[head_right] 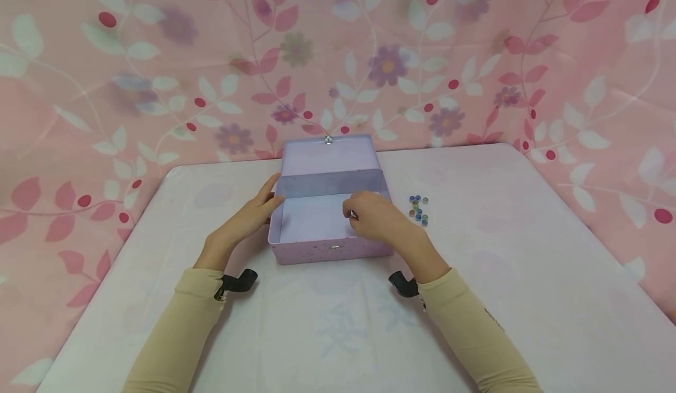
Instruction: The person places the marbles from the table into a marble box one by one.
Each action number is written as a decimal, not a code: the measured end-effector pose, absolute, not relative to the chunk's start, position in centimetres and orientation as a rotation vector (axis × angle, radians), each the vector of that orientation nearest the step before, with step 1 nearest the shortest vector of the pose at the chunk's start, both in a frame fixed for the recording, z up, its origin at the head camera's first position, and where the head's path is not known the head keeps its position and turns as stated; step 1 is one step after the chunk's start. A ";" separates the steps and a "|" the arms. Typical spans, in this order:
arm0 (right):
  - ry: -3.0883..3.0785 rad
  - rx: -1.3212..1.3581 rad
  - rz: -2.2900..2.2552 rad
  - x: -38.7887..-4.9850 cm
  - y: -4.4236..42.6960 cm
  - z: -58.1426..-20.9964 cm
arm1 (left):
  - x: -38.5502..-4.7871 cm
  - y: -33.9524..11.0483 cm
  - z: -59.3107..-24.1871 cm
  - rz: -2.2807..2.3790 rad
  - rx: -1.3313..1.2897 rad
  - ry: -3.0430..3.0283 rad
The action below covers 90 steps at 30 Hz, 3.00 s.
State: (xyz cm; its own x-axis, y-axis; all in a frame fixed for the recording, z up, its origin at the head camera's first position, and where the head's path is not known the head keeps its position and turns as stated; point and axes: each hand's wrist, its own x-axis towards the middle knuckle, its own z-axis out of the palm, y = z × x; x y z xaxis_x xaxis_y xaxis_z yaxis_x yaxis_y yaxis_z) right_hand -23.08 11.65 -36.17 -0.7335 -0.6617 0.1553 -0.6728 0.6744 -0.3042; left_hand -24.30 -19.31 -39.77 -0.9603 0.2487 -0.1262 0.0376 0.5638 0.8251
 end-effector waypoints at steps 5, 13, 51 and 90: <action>-2.937 1.095 0.642 -23.0 11.6 -36.4 | -24.2 -19.1 -39.6 1.341 0.247 2.575; -3.135 0.995 0.723 -23.9 11.5 -36.9 | -24.2 -19.0 -39.8 1.375 0.236 2.555; -2.970 1.016 0.535 -24.9 10.7 -37.1 | -24.3 -19.0 -39.9 1.375 0.240 2.562; -2.986 0.492 0.596 -27.4 21.8 -34.9 | -24.4 -19.0 -40.0 1.369 0.211 2.555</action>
State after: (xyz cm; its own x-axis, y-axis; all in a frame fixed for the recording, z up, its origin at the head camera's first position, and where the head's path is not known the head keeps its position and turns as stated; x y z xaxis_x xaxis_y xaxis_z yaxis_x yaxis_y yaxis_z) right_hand -27.42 21.81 -34.90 -0.9475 -0.2975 0.1172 -0.3197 0.8744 -0.3649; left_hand -24.41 -19.05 -39.99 -0.9621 0.2355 -0.1375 0.0159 0.5518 0.8338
